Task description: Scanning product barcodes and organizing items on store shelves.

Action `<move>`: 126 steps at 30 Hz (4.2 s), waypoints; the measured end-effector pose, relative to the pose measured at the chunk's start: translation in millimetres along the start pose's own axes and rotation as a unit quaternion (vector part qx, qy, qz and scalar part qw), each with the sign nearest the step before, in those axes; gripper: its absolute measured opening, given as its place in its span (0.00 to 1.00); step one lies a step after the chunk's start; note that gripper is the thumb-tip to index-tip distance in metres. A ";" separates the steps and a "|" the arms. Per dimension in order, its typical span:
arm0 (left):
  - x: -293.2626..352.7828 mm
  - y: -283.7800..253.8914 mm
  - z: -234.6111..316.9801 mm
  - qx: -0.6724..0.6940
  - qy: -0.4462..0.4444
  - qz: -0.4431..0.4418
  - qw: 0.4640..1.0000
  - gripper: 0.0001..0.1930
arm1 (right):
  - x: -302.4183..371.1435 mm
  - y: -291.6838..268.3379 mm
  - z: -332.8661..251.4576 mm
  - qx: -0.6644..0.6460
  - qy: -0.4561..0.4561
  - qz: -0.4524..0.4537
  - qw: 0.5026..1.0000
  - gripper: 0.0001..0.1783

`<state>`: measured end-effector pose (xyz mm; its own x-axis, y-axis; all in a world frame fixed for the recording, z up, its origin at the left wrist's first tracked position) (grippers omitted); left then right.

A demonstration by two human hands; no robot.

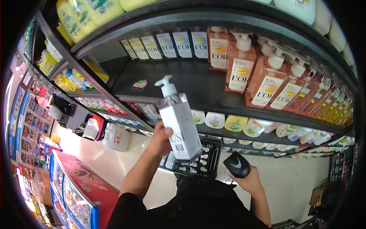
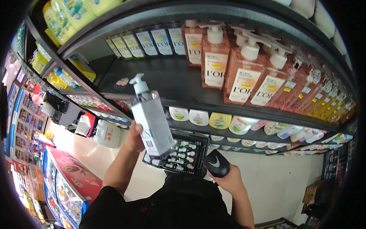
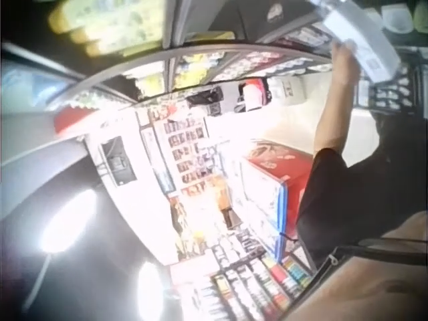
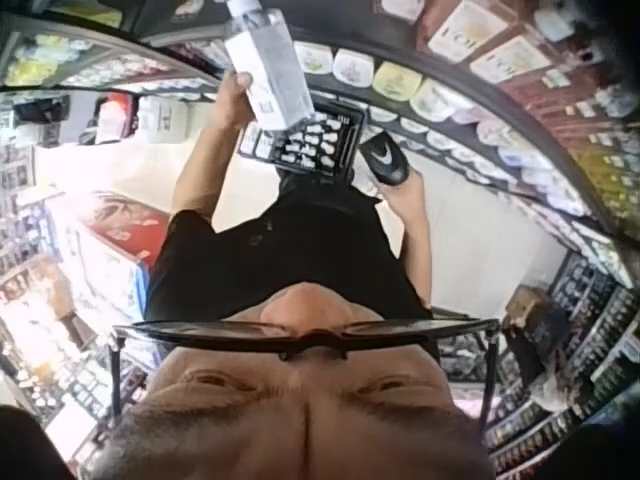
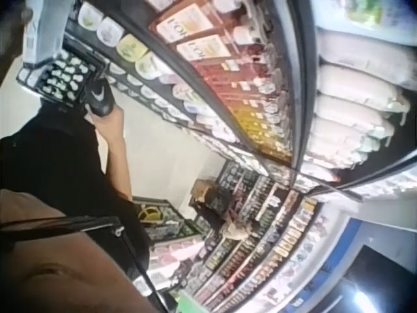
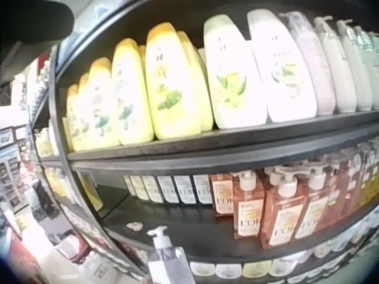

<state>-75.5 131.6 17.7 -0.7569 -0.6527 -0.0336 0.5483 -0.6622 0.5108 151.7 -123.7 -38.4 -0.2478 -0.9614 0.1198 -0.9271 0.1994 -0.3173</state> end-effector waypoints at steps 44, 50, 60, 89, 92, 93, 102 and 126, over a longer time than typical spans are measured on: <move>-209.3 7.3 79.0 -0.645 0.077 -0.119 0.751 0.14 | 154.7 18.3 294.0 0.012 0.534 0.173 0.828 0.24; -220.6 9.7 77.3 -0.687 0.072 -0.093 0.717 0.19 | 154.3 29.5 298.4 0.010 0.524 0.164 0.835 0.25; -205.9 28.4 83.4 -0.707 0.107 -0.054 0.696 0.17 | 194.6 63.0 358.8 -0.010 0.474 0.211 0.855 0.22; 256.3 -426.2 -221.9 -0.510 -0.397 0.309 0.697 0.05 | 16.7 164.5 260.1 0.027 0.481 0.104 0.870 0.21; 199.6 -420.1 -231.0 -0.439 -0.399 0.297 0.748 0.03 | 26.6 183.3 251.4 0.008 0.492 0.132 0.861 0.20; 180.5 -413.0 -232.0 -0.395 -0.375 0.285 0.789 0.05 | 34.0 189.8 250.9 0.006 0.501 0.130 0.855 0.20; 83.1 -310.6 -220.3 0.133 -0.304 0.216 0.918 0.21 | 136.0 211.3 266.6 0.001 0.580 0.148 0.801 0.22; 83.7 -209.0 -247.7 0.242 -0.277 0.141 0.919 0.21 | 98.8 27.2 333.6 -0.054 0.541 0.200 0.815 0.19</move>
<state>-165.3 124.2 -304.6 -0.7480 -0.3962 0.5325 0.6288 -0.1663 0.7596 195.8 -276.6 -349.1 -0.5848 -0.0966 0.8054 -0.7163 0.5274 -0.4568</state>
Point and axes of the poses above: each hand's wrist, its own x-axis away from the middle knuckle, its own y-axis out of the palm, z = x × y, the point moved 3 cm from there along -x, towards the middle knuckle, and after that the axes turned 8 degrees about -z, right-handed, at the moved point
